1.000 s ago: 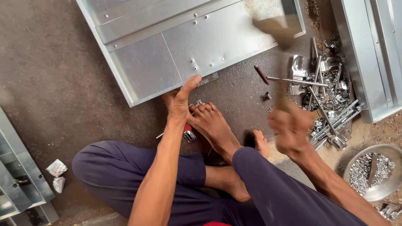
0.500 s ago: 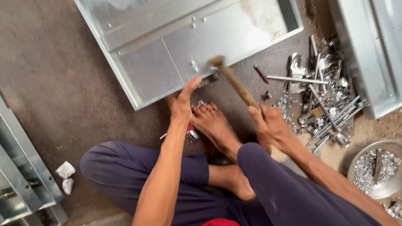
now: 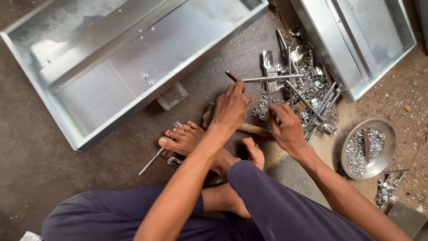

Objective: The person assembles metal components by positioning a latch and handle mechanism onto a metal panel, using a hammer to secure pins and aligning parts by hand while sitting on the floor.

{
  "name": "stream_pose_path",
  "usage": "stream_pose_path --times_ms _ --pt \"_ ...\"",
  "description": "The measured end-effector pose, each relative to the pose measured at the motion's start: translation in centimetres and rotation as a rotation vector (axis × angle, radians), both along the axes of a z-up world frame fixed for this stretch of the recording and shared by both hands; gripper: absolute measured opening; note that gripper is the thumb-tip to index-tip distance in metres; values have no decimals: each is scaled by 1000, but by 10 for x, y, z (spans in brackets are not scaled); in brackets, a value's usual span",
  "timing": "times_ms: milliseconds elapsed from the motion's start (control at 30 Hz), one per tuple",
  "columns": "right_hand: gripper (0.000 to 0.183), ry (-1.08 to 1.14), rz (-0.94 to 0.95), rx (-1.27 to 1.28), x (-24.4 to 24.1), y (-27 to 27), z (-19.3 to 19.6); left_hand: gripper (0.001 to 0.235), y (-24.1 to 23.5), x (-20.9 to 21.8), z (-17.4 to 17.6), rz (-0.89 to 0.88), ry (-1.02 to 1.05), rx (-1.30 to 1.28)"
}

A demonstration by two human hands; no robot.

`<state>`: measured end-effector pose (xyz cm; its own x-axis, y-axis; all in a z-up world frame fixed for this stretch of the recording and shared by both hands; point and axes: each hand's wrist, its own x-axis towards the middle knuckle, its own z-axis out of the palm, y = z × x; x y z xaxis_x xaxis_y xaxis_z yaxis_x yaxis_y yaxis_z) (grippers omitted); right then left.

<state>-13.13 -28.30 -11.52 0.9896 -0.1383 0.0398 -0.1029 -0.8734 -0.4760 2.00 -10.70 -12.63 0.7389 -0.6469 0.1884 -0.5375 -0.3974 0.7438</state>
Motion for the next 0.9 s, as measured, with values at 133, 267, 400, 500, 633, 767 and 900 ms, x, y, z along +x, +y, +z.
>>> stream_pose_path --times_ms 133,267,400,500,633,767,900 --pt "25 -12 -125 -138 55 0 -4 17 4 12 -12 84 177 -189" --pt "20 -3 -29 -231 61 -11 -13 19 44 16 2 367 1118 -449" --pt "24 56 101 -165 49 -12 -9 25 71 -2 3 401 1223 -648" --pt "26 50 232 -149 40 -1 -3 21 73 -21 -8 377 1164 -744" --pt "22 -58 285 -193 32 2 -5 21 70 -34 -16 419 1092 -704" --pt "17 70 29 70 27 -3 -9 32 78 -29 -16 480 1134 -815" --pt "26 49 94 73 27 -5 -4 26 81 -28 -14 477 1234 -876"
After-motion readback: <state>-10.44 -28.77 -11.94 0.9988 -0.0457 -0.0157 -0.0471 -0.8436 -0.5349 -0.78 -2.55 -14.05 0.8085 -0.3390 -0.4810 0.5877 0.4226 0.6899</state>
